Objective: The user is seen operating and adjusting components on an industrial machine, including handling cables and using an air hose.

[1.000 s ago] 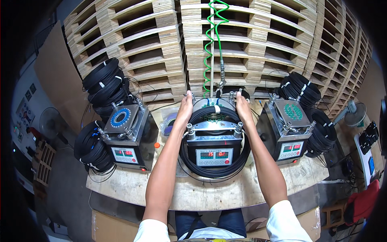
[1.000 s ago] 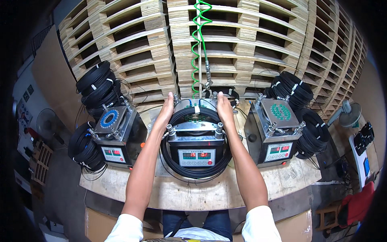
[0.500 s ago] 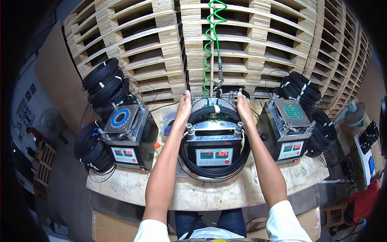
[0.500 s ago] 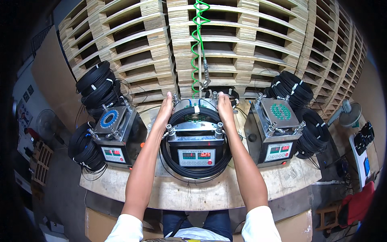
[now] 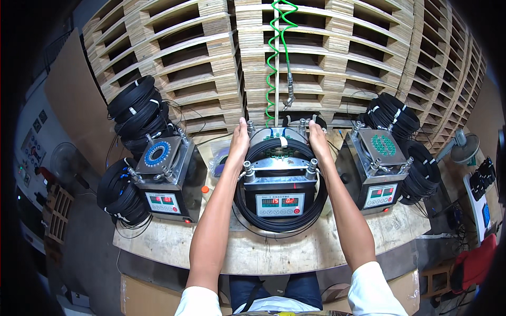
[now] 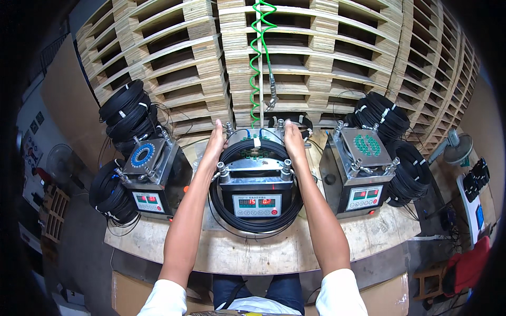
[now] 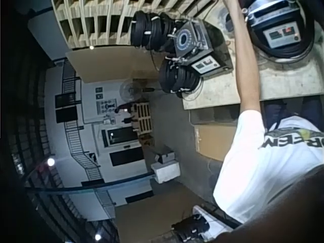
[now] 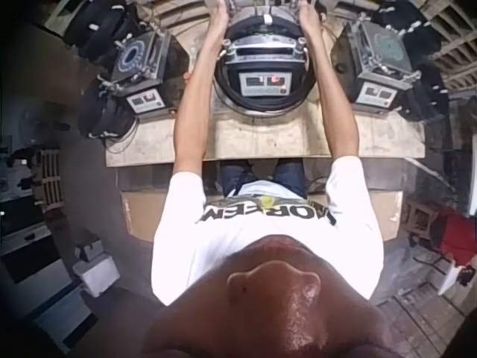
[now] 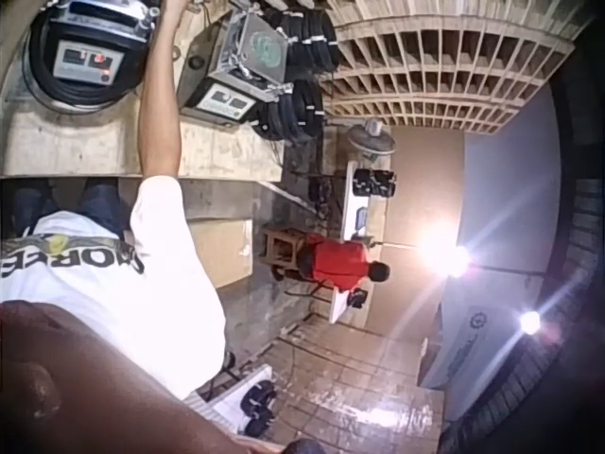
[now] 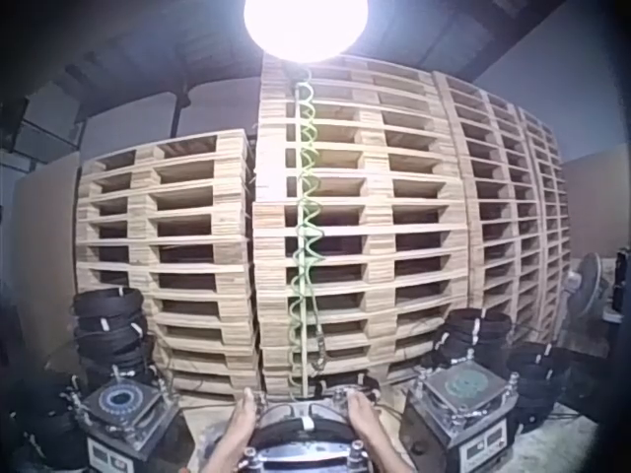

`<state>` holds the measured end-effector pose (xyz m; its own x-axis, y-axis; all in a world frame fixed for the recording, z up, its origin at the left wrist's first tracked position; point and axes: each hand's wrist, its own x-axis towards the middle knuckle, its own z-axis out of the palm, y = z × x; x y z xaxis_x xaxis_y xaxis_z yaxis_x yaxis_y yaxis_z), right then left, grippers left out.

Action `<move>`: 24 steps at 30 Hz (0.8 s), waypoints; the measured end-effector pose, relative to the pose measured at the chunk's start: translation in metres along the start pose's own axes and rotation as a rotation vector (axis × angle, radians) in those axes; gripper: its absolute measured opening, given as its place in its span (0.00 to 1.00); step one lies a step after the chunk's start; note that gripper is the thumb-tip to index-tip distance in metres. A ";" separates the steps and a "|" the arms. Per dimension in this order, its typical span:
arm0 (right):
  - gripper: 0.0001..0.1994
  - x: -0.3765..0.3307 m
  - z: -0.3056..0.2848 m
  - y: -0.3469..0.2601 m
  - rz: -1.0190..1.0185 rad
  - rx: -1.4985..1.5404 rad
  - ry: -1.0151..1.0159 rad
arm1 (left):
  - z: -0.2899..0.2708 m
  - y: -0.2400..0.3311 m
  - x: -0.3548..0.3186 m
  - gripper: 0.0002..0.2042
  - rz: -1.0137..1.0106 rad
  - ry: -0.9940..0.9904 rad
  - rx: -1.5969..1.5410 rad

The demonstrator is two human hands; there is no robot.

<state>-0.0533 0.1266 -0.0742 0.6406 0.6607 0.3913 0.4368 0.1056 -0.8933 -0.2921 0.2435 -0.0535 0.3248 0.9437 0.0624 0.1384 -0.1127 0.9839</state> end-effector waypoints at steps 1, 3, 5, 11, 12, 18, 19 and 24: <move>0.27 0.005 -0.008 0.009 0.034 -0.001 0.009 | 0.010 0.013 -0.010 0.45 -0.023 -0.030 -0.031; 0.26 0.004 -0.007 0.007 0.065 0.013 0.002 | 0.008 0.021 -0.018 0.45 -0.046 -0.040 -0.054; 0.26 -0.003 -0.005 -0.007 0.106 0.060 -0.024 | 0.002 0.021 -0.018 0.46 -0.037 -0.071 -0.048; 0.29 -0.008 -0.007 -0.024 0.125 -0.134 -0.055 | -0.007 0.001 0.000 0.43 -0.021 -0.122 -0.044; 0.29 -0.012 -0.003 -0.035 0.124 -0.126 -0.066 | -0.012 -0.004 0.001 0.43 -0.024 -0.109 -0.038; 0.27 0.009 -0.013 0.016 0.041 -0.103 -0.002 | 0.017 0.016 -0.010 0.38 0.028 -0.068 -0.043; 0.26 0.007 -0.008 0.012 -0.024 -0.048 0.020 | 0.011 0.014 -0.009 0.38 0.017 -0.074 -0.041; 0.29 -0.008 0.001 -0.026 0.174 0.110 -0.118 | -0.001 0.009 -0.015 0.37 0.020 0.099 -0.082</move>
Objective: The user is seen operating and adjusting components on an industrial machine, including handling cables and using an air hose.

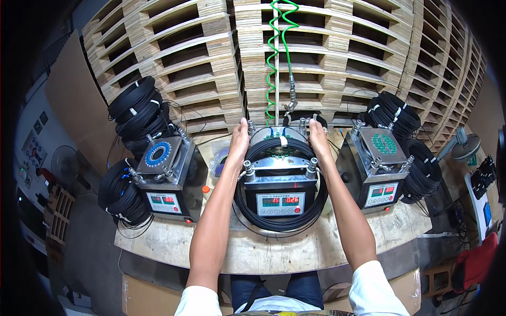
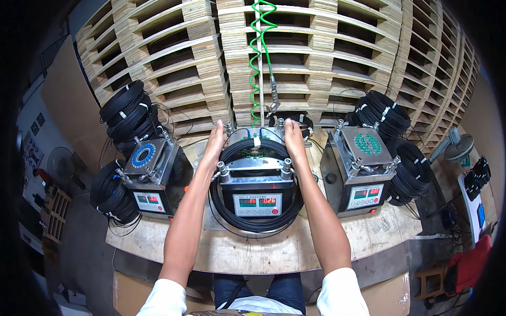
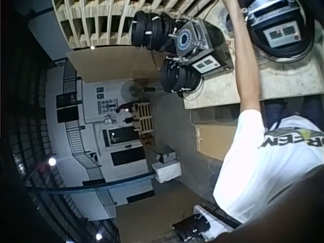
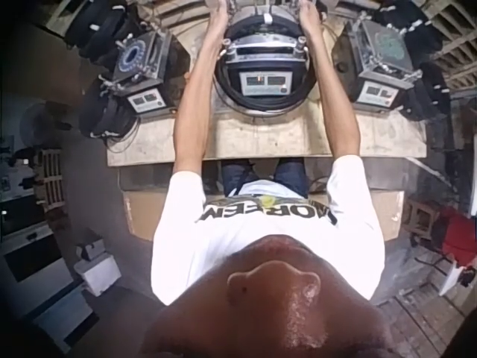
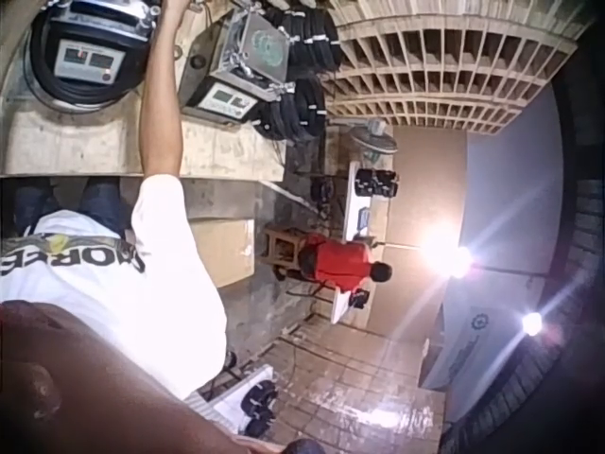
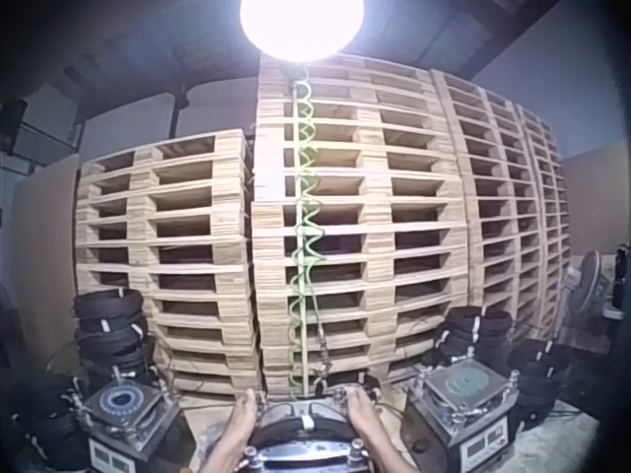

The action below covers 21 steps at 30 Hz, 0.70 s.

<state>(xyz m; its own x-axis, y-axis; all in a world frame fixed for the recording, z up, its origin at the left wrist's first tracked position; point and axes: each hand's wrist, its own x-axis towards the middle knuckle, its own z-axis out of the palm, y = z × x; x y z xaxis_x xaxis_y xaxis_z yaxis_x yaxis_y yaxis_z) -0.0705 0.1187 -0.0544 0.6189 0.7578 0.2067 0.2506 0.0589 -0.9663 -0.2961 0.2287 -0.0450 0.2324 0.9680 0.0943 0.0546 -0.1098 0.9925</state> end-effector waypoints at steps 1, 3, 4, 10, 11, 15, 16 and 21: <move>0.30 -0.003 -0.002 -0.003 0.029 0.008 0.015 | 0.001 0.003 -0.003 0.37 -0.017 -0.027 -0.006; 0.30 0.001 -0.002 0.002 0.059 0.017 0.029 | 0.002 0.008 -0.006 0.37 -0.034 -0.053 -0.011; 0.31 0.012 -0.012 0.017 -0.009 -0.036 0.083 | 0.011 0.013 -0.005 0.37 -0.067 -0.106 -0.012; 0.28 -0.004 -0.001 -0.003 0.008 -0.126 0.060 | -0.003 -0.009 0.007 0.36 -0.013 -0.125 0.004; 0.31 -0.013 -0.003 -0.019 0.120 -0.065 -0.003 | -0.002 -0.007 0.005 0.36 0.008 -0.116 -0.009; 0.30 0.007 -0.019 0.009 -0.052 -0.017 0.005 | 0.012 -0.002 0.006 0.33 0.016 -0.230 0.003; 0.30 0.003 -0.016 0.004 -0.051 -0.014 -0.003 | 0.010 -0.004 0.006 0.34 -0.007 -0.136 -0.015; 0.30 -0.004 -0.008 -0.007 0.048 0.095 0.035 | 0.009 -0.004 0.004 0.38 -0.029 0.061 -0.047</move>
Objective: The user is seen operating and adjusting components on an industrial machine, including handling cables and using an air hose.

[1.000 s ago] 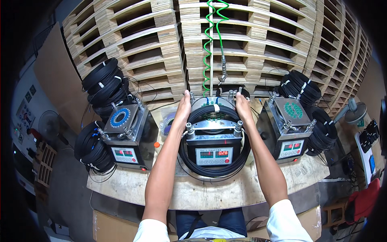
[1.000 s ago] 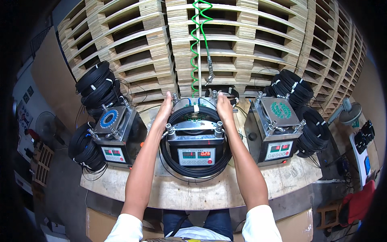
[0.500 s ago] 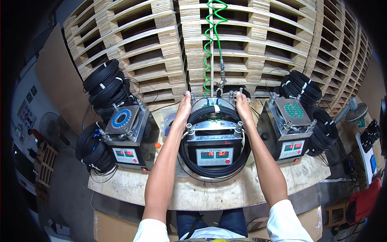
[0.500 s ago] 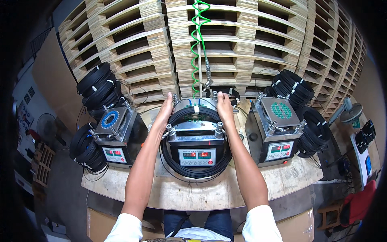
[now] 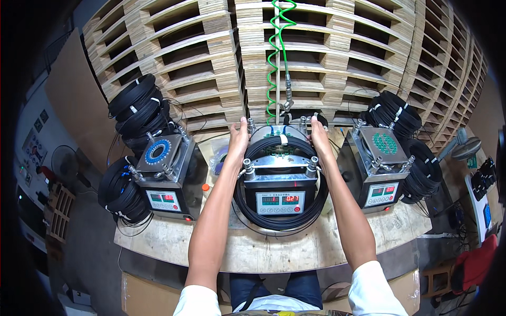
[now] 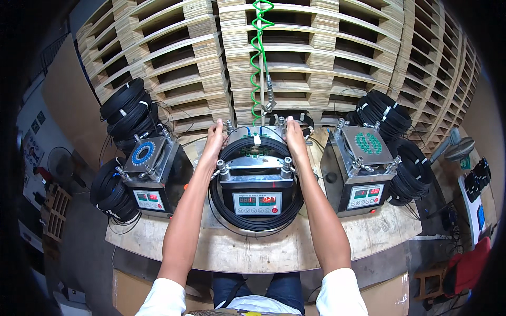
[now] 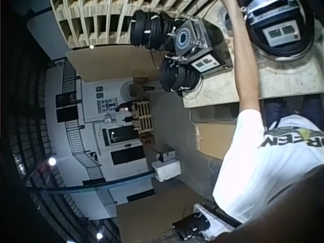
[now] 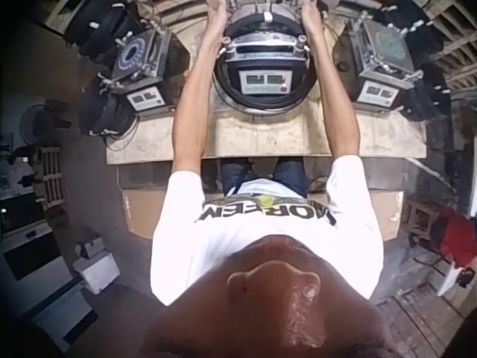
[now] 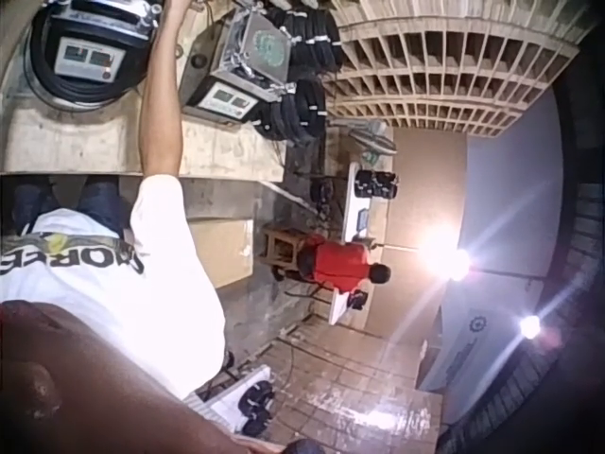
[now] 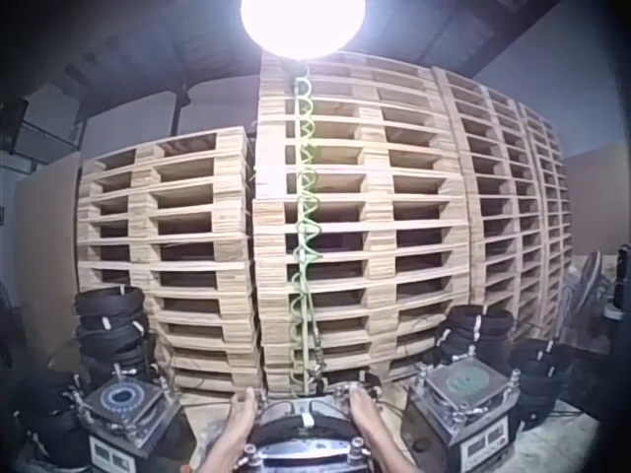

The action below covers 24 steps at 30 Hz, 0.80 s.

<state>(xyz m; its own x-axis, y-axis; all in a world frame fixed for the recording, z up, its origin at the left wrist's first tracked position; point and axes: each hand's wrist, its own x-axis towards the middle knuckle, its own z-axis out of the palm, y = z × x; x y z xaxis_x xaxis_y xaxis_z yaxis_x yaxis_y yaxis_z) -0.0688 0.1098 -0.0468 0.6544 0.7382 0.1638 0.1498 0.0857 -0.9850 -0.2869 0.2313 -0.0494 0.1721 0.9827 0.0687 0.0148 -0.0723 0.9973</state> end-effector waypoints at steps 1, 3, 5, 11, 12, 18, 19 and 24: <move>0.30 0.001 -0.001 0.001 0.001 -0.001 0.002 | -0.001 0.002 -0.002 0.39 -0.019 -0.025 -0.004; 0.30 0.002 -0.002 0.003 -0.020 -0.055 -0.023 | -0.001 0.005 -0.006 0.40 -0.039 -0.051 -0.006; 0.31 0.010 -0.007 0.013 -0.074 -0.093 0.013 | 0.005 0.007 -0.006 0.38 -0.092 -0.092 -0.025; 0.36 0.005 -0.003 0.006 0.018 -0.218 -0.028 | -0.007 0.008 -0.005 0.34 -0.071 -0.240 0.010; 0.37 0.005 -0.003 0.005 0.019 -0.252 -0.031 | -0.007 0.009 -0.006 0.34 -0.072 -0.243 0.010; 0.39 -0.002 0.001 -0.001 0.060 0.007 -0.054 | -0.007 0.005 -0.008 0.34 -0.048 -0.153 0.025; 0.39 -0.001 -0.001 0.000 0.059 0.006 -0.050 | -0.004 0.006 -0.009 0.34 -0.039 -0.134 0.008; 0.40 0.006 -0.006 0.009 0.027 0.014 0.027 | 0.004 0.009 -0.008 0.34 -0.022 -0.109 -0.033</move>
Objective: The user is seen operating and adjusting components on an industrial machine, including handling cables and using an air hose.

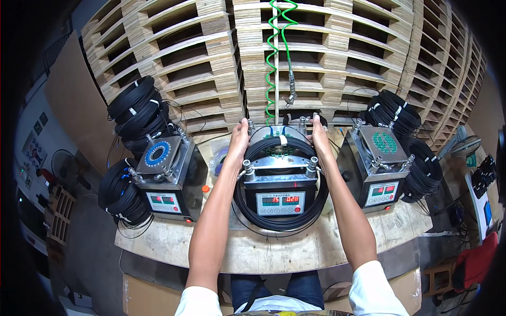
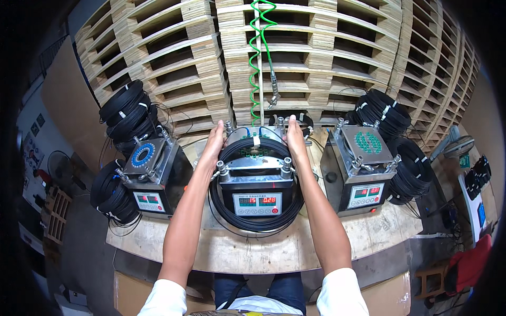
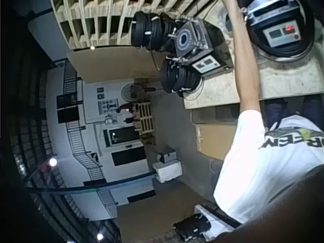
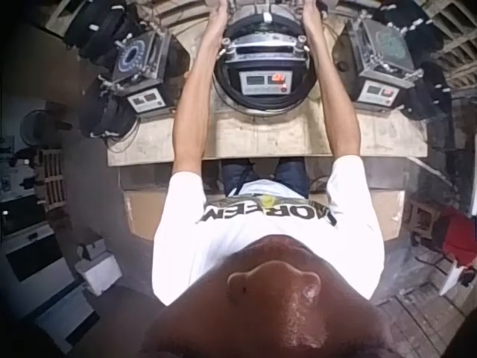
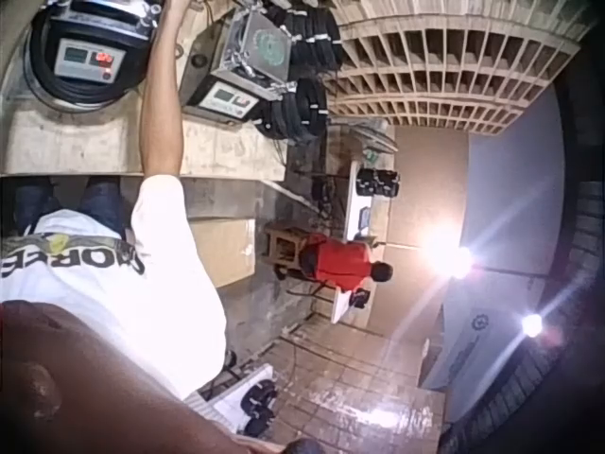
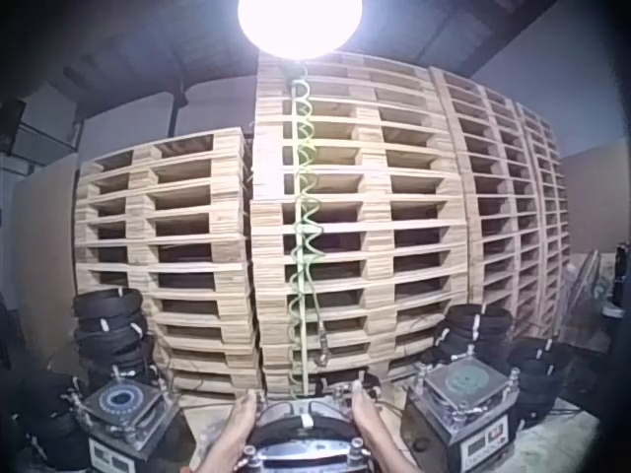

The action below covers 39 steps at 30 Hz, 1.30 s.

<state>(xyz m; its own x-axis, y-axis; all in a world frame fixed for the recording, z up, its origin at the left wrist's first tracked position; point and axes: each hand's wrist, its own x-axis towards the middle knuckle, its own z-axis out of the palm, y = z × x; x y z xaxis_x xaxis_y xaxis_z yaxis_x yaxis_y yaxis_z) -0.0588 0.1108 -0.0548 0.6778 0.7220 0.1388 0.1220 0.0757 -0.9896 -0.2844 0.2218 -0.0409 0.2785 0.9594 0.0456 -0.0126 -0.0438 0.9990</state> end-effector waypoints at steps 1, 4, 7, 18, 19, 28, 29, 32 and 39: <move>0.40 0.000 0.001 0.000 0.001 0.001 -0.002 | -0.003 -0.002 0.002 0.34 -0.002 -0.029 0.042; 0.38 -0.002 0.005 -0.002 -0.021 -0.045 -0.036 | -0.010 -0.007 0.011 0.37 -0.013 -0.067 0.079; 0.34 0.003 0.000 0.003 -0.071 -0.129 0.020 | -0.006 -0.012 0.014 0.42 -0.001 -0.101 0.061; 0.32 -0.009 0.004 -0.011 -0.072 0.027 0.011 | -0.007 -0.014 0.015 0.32 0.037 0.009 0.070; 0.32 -0.008 0.003 -0.009 -0.071 0.027 0.013 | -0.004 -0.011 0.010 0.31 0.025 0.032 0.071; 0.32 0.017 -0.001 0.021 -0.124 -0.243 0.040 | 0.000 0.000 0.002 0.30 -0.008 -0.101 0.063; 0.31 0.016 0.002 0.023 -0.138 -0.245 0.050 | 0.001 0.001 -0.002 0.29 -0.008 -0.073 0.030; 0.30 0.020 0.001 0.024 -0.161 -0.241 0.023 | -0.004 -0.011 0.013 0.28 0.018 -0.065 0.059; 0.30 0.016 -0.004 0.021 -0.131 -0.082 0.055 | 0.007 -0.017 0.015 0.28 0.012 -0.023 0.038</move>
<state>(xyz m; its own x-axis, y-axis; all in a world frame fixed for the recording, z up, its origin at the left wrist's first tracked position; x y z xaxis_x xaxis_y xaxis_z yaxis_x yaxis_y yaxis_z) -0.0429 0.1213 -0.0729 0.6907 0.6708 0.2700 0.2688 0.1084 -0.9571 -0.2737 0.2346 -0.0571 0.3008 0.9520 0.0570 0.0204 -0.0662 0.9976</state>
